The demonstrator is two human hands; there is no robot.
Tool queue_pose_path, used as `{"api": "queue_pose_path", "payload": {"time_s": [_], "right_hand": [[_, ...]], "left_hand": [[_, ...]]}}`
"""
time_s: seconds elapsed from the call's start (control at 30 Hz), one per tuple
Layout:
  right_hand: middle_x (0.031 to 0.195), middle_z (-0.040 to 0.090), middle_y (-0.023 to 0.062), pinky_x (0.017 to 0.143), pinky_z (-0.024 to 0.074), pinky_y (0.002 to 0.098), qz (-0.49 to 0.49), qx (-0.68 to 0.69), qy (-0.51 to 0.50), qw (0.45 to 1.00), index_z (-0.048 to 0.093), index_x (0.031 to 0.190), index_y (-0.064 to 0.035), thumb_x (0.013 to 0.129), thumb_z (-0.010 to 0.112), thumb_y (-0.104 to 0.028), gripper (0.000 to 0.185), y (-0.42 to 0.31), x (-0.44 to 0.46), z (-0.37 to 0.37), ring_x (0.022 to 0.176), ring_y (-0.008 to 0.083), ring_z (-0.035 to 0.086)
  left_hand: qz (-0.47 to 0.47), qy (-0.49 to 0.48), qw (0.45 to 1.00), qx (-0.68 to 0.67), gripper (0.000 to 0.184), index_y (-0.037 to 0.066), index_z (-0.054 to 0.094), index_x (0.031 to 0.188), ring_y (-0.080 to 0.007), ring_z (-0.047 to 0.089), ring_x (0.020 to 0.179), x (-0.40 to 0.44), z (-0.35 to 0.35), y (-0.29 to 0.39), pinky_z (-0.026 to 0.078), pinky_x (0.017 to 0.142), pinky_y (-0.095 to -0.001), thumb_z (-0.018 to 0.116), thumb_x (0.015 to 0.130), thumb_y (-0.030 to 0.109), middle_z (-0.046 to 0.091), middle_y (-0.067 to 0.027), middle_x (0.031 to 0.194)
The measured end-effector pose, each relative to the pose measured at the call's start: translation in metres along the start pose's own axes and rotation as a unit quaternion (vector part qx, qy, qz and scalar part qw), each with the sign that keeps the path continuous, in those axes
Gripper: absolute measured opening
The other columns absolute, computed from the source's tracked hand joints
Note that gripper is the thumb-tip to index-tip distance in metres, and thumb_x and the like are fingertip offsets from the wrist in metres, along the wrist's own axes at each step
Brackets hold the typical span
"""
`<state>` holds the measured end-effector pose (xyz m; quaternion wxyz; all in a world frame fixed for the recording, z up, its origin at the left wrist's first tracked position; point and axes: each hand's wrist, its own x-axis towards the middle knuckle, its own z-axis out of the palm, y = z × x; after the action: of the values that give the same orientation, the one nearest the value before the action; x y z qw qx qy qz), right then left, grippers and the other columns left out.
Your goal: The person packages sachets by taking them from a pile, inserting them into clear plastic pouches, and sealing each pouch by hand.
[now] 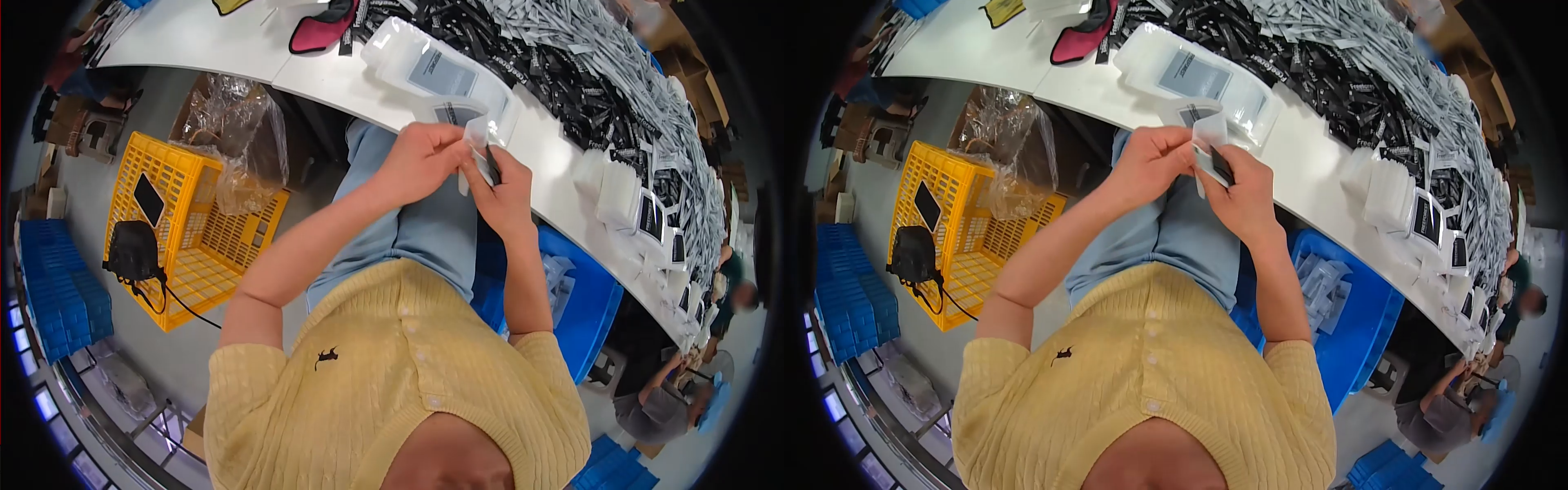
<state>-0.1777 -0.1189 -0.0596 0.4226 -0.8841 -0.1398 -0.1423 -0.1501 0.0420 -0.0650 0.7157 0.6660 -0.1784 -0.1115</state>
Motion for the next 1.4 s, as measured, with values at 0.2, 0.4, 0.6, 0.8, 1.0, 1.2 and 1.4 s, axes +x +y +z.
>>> {"api": "queue_pose_path", "payload": {"time_s": [0.2,0.4,0.6,0.8,1.0,1.2,1.4], "right_hand": [[0.08,0.063,0.0119,0.059,0.0502,0.0364,-0.08,-0.154,0.12,0.978,0.059,0.091,-0.0046,0.067,0.068,-0.005,0.025,-0.013,0.002,-0.002,0.07,0.0305,0.062],[0.06,0.056,0.0107,0.051,0.0436,0.0287,0.021,-0.046,0.096,0.994,0.058,0.076,-0.0015,0.072,0.068,-0.005,0.012,-0.007,0.007,-0.008,0.05,0.0221,0.054],[0.059,0.053,0.0097,0.049,0.0414,0.0273,-0.038,-0.035,0.074,0.996,0.055,0.077,-0.0018,0.07,0.067,-0.004,0.014,-0.005,0.006,-0.009,0.049,0.0198,0.051],[0.06,0.053,0.0097,0.049,0.0403,0.0271,-0.054,-0.014,0.079,0.995,0.057,0.08,-0.0019,0.07,0.068,-0.006,0.016,0.006,0.007,-0.011,0.048,0.0194,0.05],[0.056,0.049,0.0044,0.047,0.0366,0.0235,-0.019,0.055,0.031,0.998,0.055,0.076,-0.0013,0.081,0.068,-0.017,0.021,0.021,0.004,-0.01,0.05,0.0076,0.046],[0.059,0.053,-0.0007,0.048,0.0362,0.0219,0.064,0.298,-0.002,0.952,0.055,0.075,-0.0019,0.091,0.057,-0.023,0.027,0.031,0.001,-0.008,0.052,0.0055,0.044],[0.065,0.054,0.0007,0.047,0.0335,0.0196,0.089,0.358,-0.043,0.928,0.055,0.083,-0.0038,0.091,0.056,-0.017,0.015,0.044,-0.003,-0.006,0.054,0.0051,0.046]], "left_hand": [[0.026,-0.014,0.999,0.038,0.031,-0.005,0.059,0.112,-0.0076,0.059,0.088,0.008,0.008,0.009,0.049,0.077,-0.0224,0.056,0.081,-0.005,0.065,-0.0076,0.098],[-0.02,-0.001,1.0,0.013,0.027,-0.006,0.062,0.105,-0.0088,0.061,0.079,0.023,0.017,0.018,0.051,0.071,-0.0231,0.058,0.078,-0.004,0.066,-0.0055,0.087],[-0.059,0.025,0.993,-0.104,0.019,-0.005,0.067,0.091,-0.0064,0.06,0.067,0.028,0.014,0.011,0.048,0.058,-0.0219,0.06,0.083,0.011,0.065,-0.0058,0.074],[-0.001,0.003,1.0,-0.007,0.018,-0.004,0.067,0.093,-0.0068,0.061,0.07,0.023,0.015,0.017,0.049,0.06,-0.021,0.061,0.082,0.008,0.067,-0.0062,0.08],[-0.039,0.027,0.999,-0.022,0.02,-0.004,0.068,0.091,-0.0085,0.061,0.068,0.023,0.016,0.009,0.049,0.059,-0.023,0.062,0.082,0.013,0.067,-0.0072,0.078],[-0.091,0.007,0.99,-0.105,0.023,-0.007,0.065,0.098,-0.0122,0.063,0.072,0.027,0.016,0.007,0.053,0.064,-0.0246,0.06,0.087,0.013,0.066,-0.0097,0.084],[-0.126,0.016,0.983,-0.133,0.023,-0.007,0.064,0.099,-0.0146,0.064,0.068,0.032,0.018,0.0,0.054,0.065,-0.026,0.057,0.089,0.012,0.066,-0.0106,0.082]]}}
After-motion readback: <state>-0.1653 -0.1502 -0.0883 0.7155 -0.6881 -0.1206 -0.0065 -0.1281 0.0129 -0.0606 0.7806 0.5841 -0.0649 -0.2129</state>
